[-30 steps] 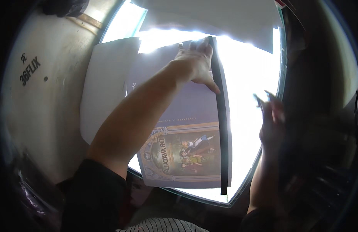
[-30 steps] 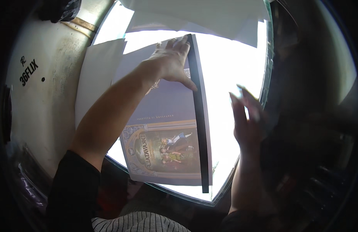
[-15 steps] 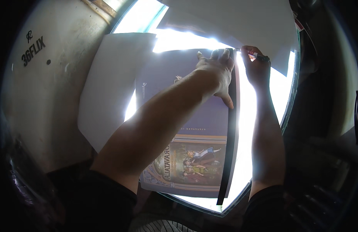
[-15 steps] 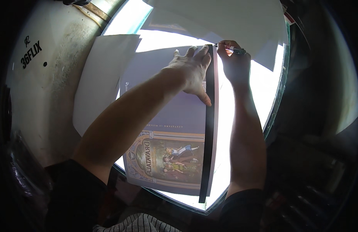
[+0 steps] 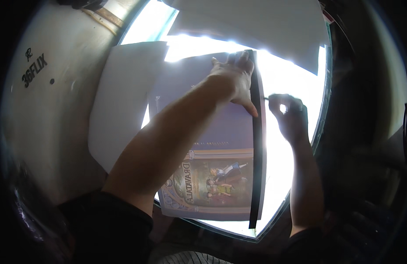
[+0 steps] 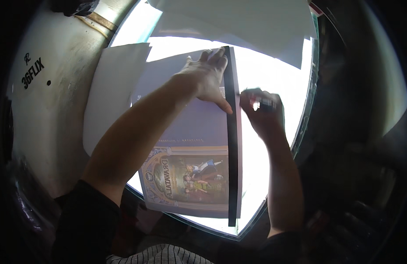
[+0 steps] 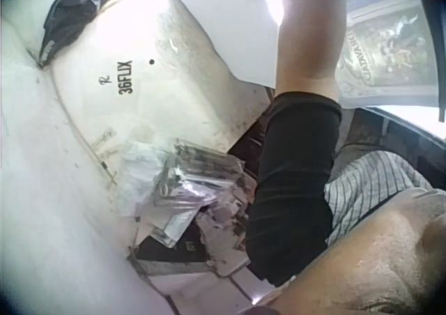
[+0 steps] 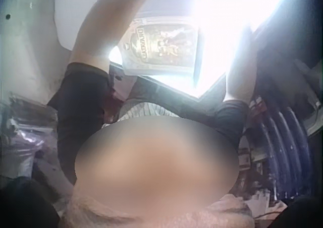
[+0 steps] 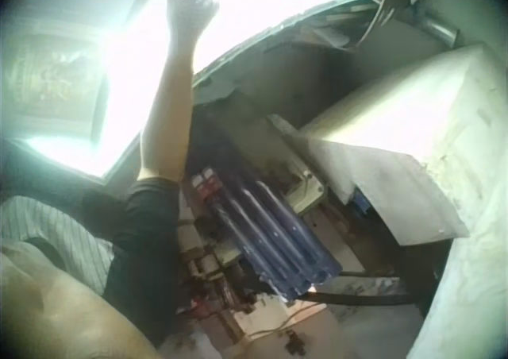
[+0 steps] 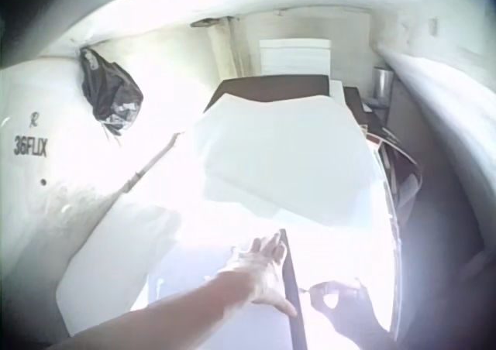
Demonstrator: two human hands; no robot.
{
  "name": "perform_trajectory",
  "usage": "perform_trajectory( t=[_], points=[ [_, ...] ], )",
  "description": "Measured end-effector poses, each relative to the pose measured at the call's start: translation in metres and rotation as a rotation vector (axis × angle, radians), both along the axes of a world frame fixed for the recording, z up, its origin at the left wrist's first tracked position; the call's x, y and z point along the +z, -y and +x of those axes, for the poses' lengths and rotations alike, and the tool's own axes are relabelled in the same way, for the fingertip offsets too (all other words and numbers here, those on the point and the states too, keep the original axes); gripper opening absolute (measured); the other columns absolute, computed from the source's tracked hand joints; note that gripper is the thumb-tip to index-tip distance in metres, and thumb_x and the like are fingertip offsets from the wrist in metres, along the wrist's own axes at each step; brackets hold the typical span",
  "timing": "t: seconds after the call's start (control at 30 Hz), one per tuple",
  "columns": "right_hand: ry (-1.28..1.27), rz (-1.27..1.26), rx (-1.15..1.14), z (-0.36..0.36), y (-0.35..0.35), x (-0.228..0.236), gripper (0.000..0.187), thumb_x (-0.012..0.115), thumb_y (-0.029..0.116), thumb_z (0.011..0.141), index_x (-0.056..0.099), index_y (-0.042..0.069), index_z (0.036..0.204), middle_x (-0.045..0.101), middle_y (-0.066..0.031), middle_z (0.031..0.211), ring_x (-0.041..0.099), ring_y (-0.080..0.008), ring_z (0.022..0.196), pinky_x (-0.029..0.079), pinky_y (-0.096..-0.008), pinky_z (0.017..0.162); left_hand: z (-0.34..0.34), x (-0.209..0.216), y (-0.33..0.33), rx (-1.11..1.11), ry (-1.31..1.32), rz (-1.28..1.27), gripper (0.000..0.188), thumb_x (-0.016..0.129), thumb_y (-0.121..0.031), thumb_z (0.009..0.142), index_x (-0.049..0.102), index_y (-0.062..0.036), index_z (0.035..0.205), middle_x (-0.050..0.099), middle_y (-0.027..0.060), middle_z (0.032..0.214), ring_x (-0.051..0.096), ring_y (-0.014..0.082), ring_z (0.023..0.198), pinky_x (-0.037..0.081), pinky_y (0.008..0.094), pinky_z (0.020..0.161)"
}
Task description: The person aligns a ruler on printed sheets on a light table and marks them with a pen, moving the sheets and the ruler between markings.
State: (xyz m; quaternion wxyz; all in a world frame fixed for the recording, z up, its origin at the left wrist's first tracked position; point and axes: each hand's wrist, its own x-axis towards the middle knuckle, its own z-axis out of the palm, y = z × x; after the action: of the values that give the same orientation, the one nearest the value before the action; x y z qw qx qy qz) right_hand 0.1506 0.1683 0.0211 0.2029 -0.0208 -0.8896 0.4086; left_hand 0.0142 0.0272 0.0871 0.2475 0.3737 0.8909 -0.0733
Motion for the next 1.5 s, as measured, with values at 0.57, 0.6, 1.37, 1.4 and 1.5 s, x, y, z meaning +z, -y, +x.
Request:
perform_trajectory(
  t=[0.57, 0.6, 1.37, 1.4, 1.5],
  points=[
    [0.054, -1.002, -0.281, 0.247, 0.142, 0.001, 0.003, 0.055, -0.004, 0.083, 0.057, -0.001, 0.083, 0.065, -0.0109, 0.064, 0.068, -0.0154, 0.056, 0.053, -0.0272, 0.051, 0.005, -0.015, 0.002, -0.108, -0.375, -0.107, 0.132, 0.084, -0.070, 0.056, 0.024, -0.0032, 0.154, 0.027, 0.0181, 0.159, 0.016, 0.0312, 0.152, 0.017, 0.0551, 0.122],
    [0.050, -1.013, -0.280, 0.246, 0.145, 0.002, 0.003, 0.055, -0.004, 0.083, 0.057, -0.001, 0.083, 0.065, -0.0109, 0.064, 0.068, -0.0154, 0.056, 0.053, -0.0272, 0.051, 0.012, -0.014, 0.010, -0.111, -0.379, -0.117, 0.132, 0.084, -0.070, 0.056, 0.024, -0.0032, 0.154, 0.027, 0.0181, 0.159, 0.016, 0.0312, 0.152, 0.017, 0.0551, 0.122],
    [0.145, -0.263, -0.314, 0.325, 0.086, 0.006, 0.009, 0.072, 0.007, 0.073, 0.065, 0.008, 0.078, 0.064, -0.0038, 0.068, 0.063, -0.0180, 0.068, 0.040, -0.0355, 0.087, 0.263, -0.048, 0.097, -0.263, -0.131, 0.455, 0.105, 0.067, -0.079, 0.072, 0.042, 0.0011, 0.134, 0.038, 0.0247, 0.143, 0.024, 0.0443, 0.145, 0.009, 0.0757, 0.108],
    [0.136, -0.238, -0.293, 0.324, 0.086, 0.006, 0.009, 0.072, 0.008, 0.073, 0.066, 0.008, 0.079, 0.064, -0.0032, 0.068, 0.063, -0.0179, 0.069, 0.040, -0.0354, 0.088, 0.264, -0.050, 0.097, -0.257, -0.130, 0.439, 0.107, 0.067, -0.079, 0.071, 0.040, 0.0009, 0.136, 0.036, 0.0250, 0.145, 0.021, 0.0455, 0.146, 0.009, 0.0763, 0.107],
    [0.157, -0.234, -0.280, 0.322, 0.088, 0.007, 0.007, 0.072, 0.009, 0.073, 0.067, 0.008, 0.076, 0.064, -0.0018, 0.068, 0.063, -0.0175, 0.071, 0.039, -0.0361, 0.090, 0.264, -0.055, 0.098, -0.266, -0.138, 0.481, 0.106, 0.069, -0.078, 0.070, 0.040, 0.0005, 0.136, 0.036, 0.0245, 0.144, 0.021, 0.0458, 0.146, 0.011, 0.0765, 0.107]
  ],
)
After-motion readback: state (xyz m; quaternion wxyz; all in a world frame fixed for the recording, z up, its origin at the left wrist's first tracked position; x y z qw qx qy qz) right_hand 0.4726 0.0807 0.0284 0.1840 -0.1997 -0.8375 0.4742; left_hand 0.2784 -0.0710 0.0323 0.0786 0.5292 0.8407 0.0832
